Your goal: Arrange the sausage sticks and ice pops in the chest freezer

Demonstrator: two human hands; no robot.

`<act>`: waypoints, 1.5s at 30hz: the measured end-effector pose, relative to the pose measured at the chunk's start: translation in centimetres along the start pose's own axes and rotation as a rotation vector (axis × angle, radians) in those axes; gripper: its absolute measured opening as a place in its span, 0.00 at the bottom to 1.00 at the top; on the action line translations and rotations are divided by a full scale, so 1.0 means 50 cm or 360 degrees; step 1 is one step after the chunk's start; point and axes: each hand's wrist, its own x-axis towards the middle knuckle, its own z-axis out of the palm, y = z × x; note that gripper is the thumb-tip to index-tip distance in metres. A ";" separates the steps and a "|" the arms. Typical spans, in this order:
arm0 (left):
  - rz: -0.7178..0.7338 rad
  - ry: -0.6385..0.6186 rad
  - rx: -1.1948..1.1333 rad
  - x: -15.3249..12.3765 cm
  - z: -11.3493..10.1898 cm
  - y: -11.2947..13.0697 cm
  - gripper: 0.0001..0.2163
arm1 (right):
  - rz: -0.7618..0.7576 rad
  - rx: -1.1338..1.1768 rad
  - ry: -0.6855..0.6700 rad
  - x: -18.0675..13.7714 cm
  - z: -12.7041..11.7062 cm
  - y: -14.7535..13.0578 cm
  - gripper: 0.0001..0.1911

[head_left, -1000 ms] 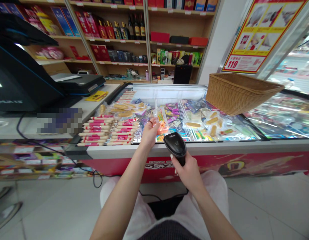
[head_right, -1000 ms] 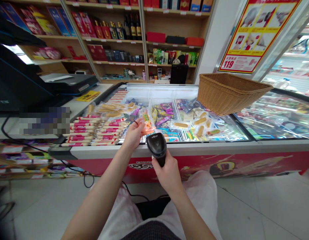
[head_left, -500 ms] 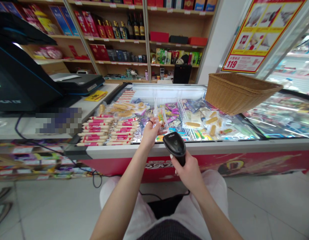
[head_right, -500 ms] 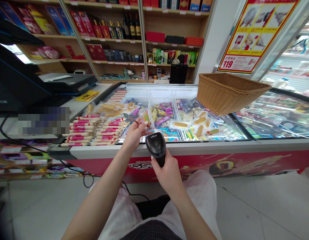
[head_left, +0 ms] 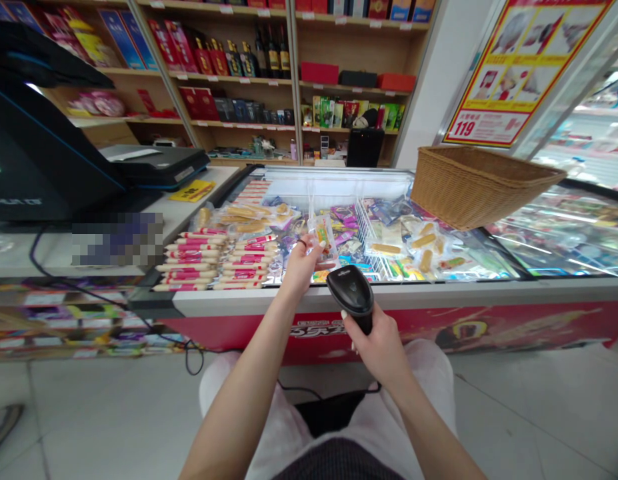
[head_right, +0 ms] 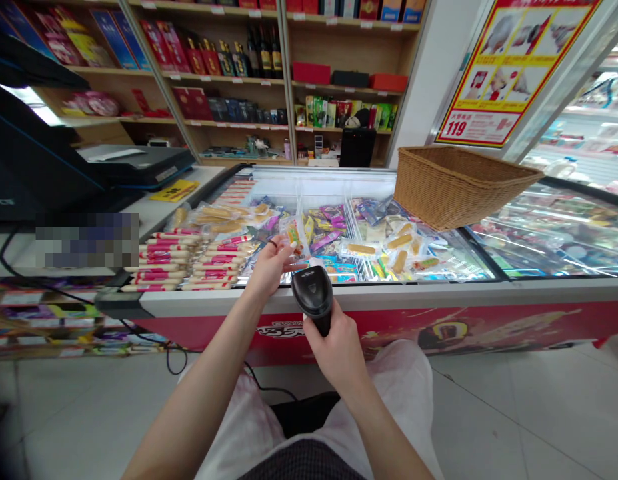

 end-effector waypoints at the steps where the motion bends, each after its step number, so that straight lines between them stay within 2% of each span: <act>1: 0.0019 -0.0004 0.0017 0.000 0.002 -0.002 0.17 | 0.0005 -0.0002 0.0010 -0.001 0.000 0.000 0.15; 6: 0.0214 0.0017 0.0228 0.003 -0.005 0.004 0.17 | 0.0021 0.0005 0.0075 -0.012 -0.005 0.008 0.15; 10: 0.0446 0.0204 0.0582 0.022 -0.069 0.069 0.19 | 0.0023 0.0037 0.0148 -0.025 -0.010 0.030 0.16; 11: 0.0541 0.0269 0.0720 0.031 -0.093 0.093 0.19 | 0.0033 0.0044 0.0159 -0.028 -0.010 0.036 0.16; 13: 0.0919 0.0483 0.1431 0.055 -0.147 0.143 0.14 | 0.0061 0.0056 0.0169 -0.034 -0.007 0.046 0.17; 14: 0.1011 0.0595 0.1703 0.069 -0.175 0.165 0.15 | 0.0073 0.0061 0.0174 -0.037 -0.005 0.049 0.17; 16: 0.0971 0.0842 0.2040 0.101 -0.228 0.200 0.16 | 0.0083 0.0075 0.0180 -0.042 -0.001 0.053 0.17; 17: 0.0893 0.0886 0.2170 0.117 -0.252 0.211 0.17 | 0.0081 0.0084 0.0182 -0.044 0.001 0.054 0.17; 21: 0.0561 0.0736 0.2442 0.164 -0.318 0.223 0.17 | 0.0063 0.0093 0.0189 -0.049 0.004 0.054 0.17; 25: 0.0554 0.0728 0.2420 0.170 -0.332 0.222 0.18 | 0.0067 0.0074 0.0214 -0.048 0.001 0.055 0.17; 28: 0.0621 0.0729 0.2383 0.160 -0.307 0.222 0.18 | 0.0068 0.0076 0.0224 -0.047 -0.002 0.055 0.17; 31: 0.0789 0.0606 0.2221 0.144 -0.242 0.203 0.18 | 0.0069 0.0097 0.0211 -0.049 -0.004 0.056 0.16; 32: 0.0894 0.0497 0.2054 0.136 -0.211 0.190 0.18 | 0.0071 0.0104 0.0211 -0.050 -0.004 0.057 0.16; 33: 0.0946 0.0260 0.1824 0.127 -0.175 0.171 0.18 | 0.0073 0.0109 0.0219 -0.051 -0.005 0.059 0.16; 40: 0.0904 -0.0718 0.1454 0.067 0.089 -0.001 0.16 | 0.0080 0.0137 0.0288 -0.057 -0.014 0.069 0.15; 42: 0.0855 -0.0850 0.1369 0.067 0.141 -0.035 0.18 | 0.0088 0.0136 0.0307 -0.058 -0.020 0.070 0.15; 45: 0.0736 -0.0850 0.1268 0.081 0.183 -0.062 0.17 | 0.0096 0.0138 0.0330 -0.060 -0.027 0.071 0.15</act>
